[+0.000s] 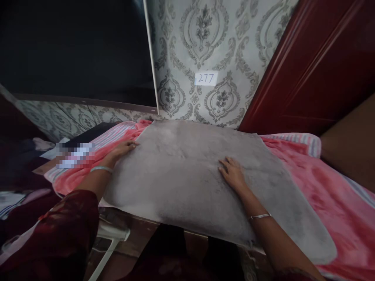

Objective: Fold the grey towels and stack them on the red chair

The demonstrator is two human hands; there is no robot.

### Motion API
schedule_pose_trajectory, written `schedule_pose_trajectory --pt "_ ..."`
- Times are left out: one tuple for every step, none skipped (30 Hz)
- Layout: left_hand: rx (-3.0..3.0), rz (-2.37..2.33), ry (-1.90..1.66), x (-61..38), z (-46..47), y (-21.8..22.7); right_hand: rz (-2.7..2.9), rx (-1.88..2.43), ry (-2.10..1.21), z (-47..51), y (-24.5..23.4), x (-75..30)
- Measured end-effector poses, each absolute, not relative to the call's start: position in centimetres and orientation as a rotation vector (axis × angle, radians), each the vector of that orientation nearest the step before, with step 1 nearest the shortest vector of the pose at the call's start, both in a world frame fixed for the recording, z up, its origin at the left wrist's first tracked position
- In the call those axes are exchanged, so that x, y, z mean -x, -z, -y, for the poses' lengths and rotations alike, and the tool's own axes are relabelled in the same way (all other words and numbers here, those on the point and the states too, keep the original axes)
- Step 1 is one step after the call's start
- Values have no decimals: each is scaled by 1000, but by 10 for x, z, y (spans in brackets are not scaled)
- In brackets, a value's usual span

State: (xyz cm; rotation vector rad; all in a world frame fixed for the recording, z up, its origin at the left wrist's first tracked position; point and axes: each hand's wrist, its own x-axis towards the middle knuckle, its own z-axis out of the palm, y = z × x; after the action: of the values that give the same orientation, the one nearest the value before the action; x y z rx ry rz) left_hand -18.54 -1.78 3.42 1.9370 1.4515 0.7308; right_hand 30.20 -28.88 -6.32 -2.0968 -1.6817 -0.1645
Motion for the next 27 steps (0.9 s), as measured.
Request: schedule_pose_trajectory --pt "-1935 -1429 -700 185 18 -34 1669 2078 157 288 63 -303" --pt "-1926 -1405 -666 185 18 -35 1653 2065 151 289 62 -306" --pt "-1910 -1383 -637 186 19 -35 1635 2059 147 291 62 -310" --pt "-1888 -1370 -619 186 19 -37 1615 2058 143 293 61 -314" --pt "-1859 -1363 -604 186 19 -38 1596 2060 139 296 61 -317" --pt "-1825 -1363 -594 186 19 -39 1579 2062 134 297 61 -319" --pt "-1792 -1364 -586 185 19 -41 1567 2059 129 298 61 -320" --pt "-1762 -1366 -582 184 20 -43 1560 2052 125 297 60 -320" --pt "-1739 -1369 -581 182 22 -45 1558 2040 119 295 60 -318" --pt "-1719 -1375 -579 181 24 -47 1560 2024 113 293 60 -315" --pt "-1704 -1386 -580 179 25 -49 1562 2008 109 290 60 -312" --pt "-1698 -1398 -587 178 27 -52 1562 1993 106 288 59 -309" --pt "-1702 -1413 -595 178 28 -54 1554 1985 105 287 59 -308" --pt "-1720 -1425 -608 179 29 -56 1527 1985 105 287 58 -308" --pt "-1754 -1427 -617 180 28 -57 1484 1997 109 289 57 -310" --pt "-1794 -1429 -620 182 26 -58 1429 2019 116 294 55 -315" --pt "-1846 -1413 -613 184 22 -58 1368 2050 128 300 53 -322" --pt "-1897 -1396 -586 186 18 -57 1305 2086 144 309 52 -332" --pt "-1954 -1388 -574 187 13 -56 1241 2124 167 319 50 -343" --pt "-1981 -1408 -589 188 8 -54 1177 2162 194 332 48 -356" --pt "-1991 -1402 -594 187 5 -53 1109 2198 223 345 46 -368" --pt "-1987 -1404 -586 187 3 -53 1031 2231 249 358 44 -381" --pt "-1984 -1402 -579 185 3 -53 949 2260 269 371 43 -392" --pt "-1982 -1393 -570 184 4 -55 870 2283 280 382 43 -402" --pt "-1982 -1387 -560 183 7 -57 799 2301 281 392 42 -410" --pt "-1983 -1380 -553 181 10 -59 739 2314 272 399 42 -418" --pt "-1980 -1374 -546 180 14 -61 692 2322 253 403 42 -424"
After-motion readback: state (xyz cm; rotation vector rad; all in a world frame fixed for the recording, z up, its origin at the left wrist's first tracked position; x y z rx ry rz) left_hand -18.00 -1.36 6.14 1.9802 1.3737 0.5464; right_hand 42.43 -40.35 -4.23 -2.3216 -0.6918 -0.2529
